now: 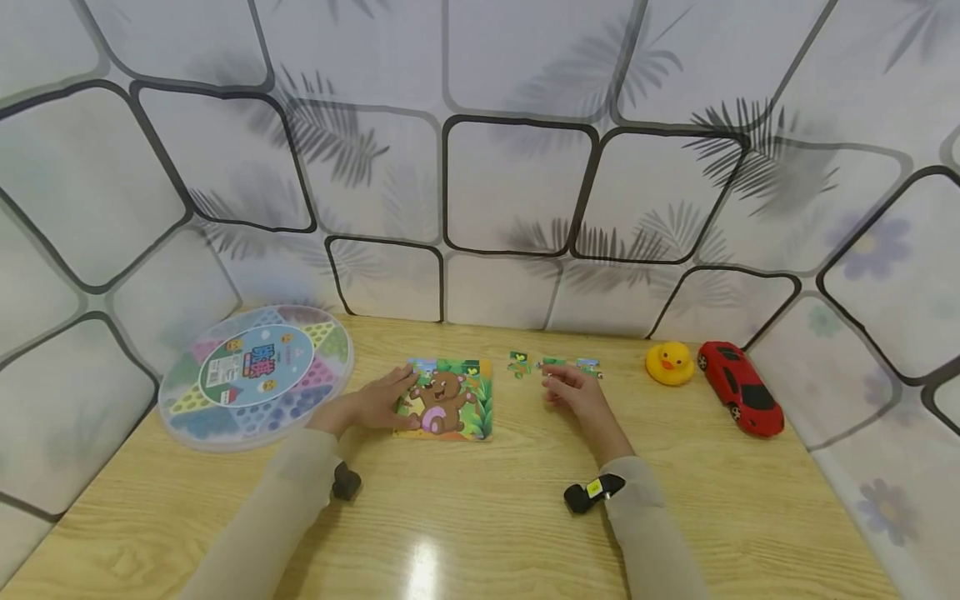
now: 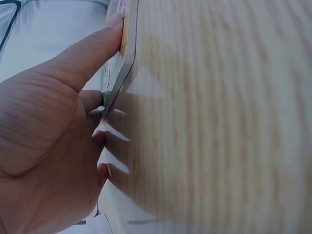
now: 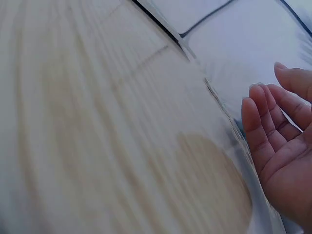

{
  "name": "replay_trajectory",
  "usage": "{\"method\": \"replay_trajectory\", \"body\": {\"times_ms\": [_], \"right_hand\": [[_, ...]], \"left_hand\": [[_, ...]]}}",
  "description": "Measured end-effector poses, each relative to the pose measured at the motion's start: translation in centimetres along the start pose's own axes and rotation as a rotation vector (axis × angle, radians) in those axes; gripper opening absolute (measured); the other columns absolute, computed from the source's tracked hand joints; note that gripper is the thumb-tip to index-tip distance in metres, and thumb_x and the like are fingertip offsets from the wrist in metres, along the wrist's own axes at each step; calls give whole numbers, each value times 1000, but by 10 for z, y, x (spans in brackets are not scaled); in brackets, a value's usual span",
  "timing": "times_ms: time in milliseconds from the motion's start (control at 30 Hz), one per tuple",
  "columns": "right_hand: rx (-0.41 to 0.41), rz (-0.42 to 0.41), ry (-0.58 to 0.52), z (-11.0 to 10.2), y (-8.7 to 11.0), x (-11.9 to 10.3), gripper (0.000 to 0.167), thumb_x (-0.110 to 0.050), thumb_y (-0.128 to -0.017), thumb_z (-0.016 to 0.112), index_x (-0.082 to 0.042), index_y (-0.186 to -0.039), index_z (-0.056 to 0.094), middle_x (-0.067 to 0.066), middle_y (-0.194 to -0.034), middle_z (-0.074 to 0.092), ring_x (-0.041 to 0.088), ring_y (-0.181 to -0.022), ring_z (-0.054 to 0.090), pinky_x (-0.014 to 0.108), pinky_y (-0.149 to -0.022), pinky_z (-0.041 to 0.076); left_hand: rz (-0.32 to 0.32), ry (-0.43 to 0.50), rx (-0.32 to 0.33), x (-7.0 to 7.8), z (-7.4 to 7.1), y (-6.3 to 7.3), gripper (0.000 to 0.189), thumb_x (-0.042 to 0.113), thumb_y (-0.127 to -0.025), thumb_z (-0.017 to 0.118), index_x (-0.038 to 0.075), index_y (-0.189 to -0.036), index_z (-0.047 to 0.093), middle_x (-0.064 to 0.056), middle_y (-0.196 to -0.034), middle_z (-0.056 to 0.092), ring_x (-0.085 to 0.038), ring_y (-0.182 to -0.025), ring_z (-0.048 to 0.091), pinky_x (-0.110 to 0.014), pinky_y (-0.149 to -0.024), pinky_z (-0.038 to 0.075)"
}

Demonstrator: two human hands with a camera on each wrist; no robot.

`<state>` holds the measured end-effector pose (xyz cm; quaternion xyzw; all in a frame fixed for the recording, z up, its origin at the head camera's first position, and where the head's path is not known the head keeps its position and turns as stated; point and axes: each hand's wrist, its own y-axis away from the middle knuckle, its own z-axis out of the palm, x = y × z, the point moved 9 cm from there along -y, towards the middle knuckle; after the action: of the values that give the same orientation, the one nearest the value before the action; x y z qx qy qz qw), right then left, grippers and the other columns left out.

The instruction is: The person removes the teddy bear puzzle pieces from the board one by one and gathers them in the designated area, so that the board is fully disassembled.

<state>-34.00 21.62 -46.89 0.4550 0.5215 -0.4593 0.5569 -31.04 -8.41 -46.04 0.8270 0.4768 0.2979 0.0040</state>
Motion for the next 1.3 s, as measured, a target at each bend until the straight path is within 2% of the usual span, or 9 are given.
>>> {"method": "replay_trajectory", "body": {"times_ms": [67, 167, 333, 600, 800, 933, 1167, 1300], "right_hand": [[-25, 6, 37, 8, -2, 0, 47, -11, -93, 61, 15, -129, 45, -4, -89, 64, 9, -72, 61, 22, -67, 53], [-52, 15, 36, 19, -5, 2, 47, -9, -92, 61, 16, -129, 45, -4, -84, 64, 10, -70, 61, 23, -65, 54], [-148, 10, 63, 45, -10, 3, 45, -6, -92, 60, 16, -129, 45, -2, -83, 62, 9, -67, 61, 23, -64, 55], [-280, -26, 264, 84, -9, 2, 43, -6, -93, 59, 13, -129, 47, 5, -83, 58, 11, -64, 56, 24, -59, 53], [-299, 15, 314, 97, -6, -1, 42, -4, -93, 59, 13, -129, 47, 10, -82, 59, 12, -61, 54, 22, -55, 49], [-304, 28, 358, 97, -11, 8, 45, -8, -92, 62, 10, -131, 47, 5, -79, 59, 10, -59, 51, 21, -53, 46], [-272, 31, 475, 99, -18, 13, 43, -6, -89, 64, 4, -129, 51, 1, -69, 54, 8, -48, 42, 20, -46, 38], [-247, 45, 523, 101, -21, 13, 42, -7, -87, 66, 0, -127, 54, 0, -66, 50, 8, -45, 39, 20, -43, 35]], "left_hand": [[2, 0, 3, 1, -1, 0, 86, 38, -91, 61, -1, -150, 12, -20, -157, 2, -37, -143, 0, -59, -110, 10], [1, 1, 5, 1, -1, 0, 86, 38, -91, 62, -2, -150, 13, -21, -156, 2, -38, -143, 1, -59, -111, 10], [-8, -15, 6, -1, -1, -1, 87, 40, -91, 61, -1, -150, 13, -20, -157, 1, -37, -143, 1, -57, -111, 11], [-10, -4, 8, -1, 0, -2, 87, 39, -91, 62, -2, -150, 12, -20, -157, 1, -37, -143, 1, -58, -111, 10], [-13, -15, 14, -1, -1, -3, 88, 39, -91, 62, -2, -150, 13, -20, -157, 2, -37, -143, 2, -57, -111, 11], [-16, -10, 6, -1, 0, -2, 88, 40, -91, 62, -1, -150, 12, -20, -157, 1, -37, -143, 1, -56, -112, 10], [1, -3, 15, 1, -1, -2, 87, 38, -91, 62, -3, -150, 12, -22, -156, 2, -39, -143, 1, -58, -111, 10], [12, 9, 10, 1, -1, -2, 84, 37, -91, 62, 1, -151, 15, -23, -156, 1, -41, -142, 1, -60, -110, 10]]}}
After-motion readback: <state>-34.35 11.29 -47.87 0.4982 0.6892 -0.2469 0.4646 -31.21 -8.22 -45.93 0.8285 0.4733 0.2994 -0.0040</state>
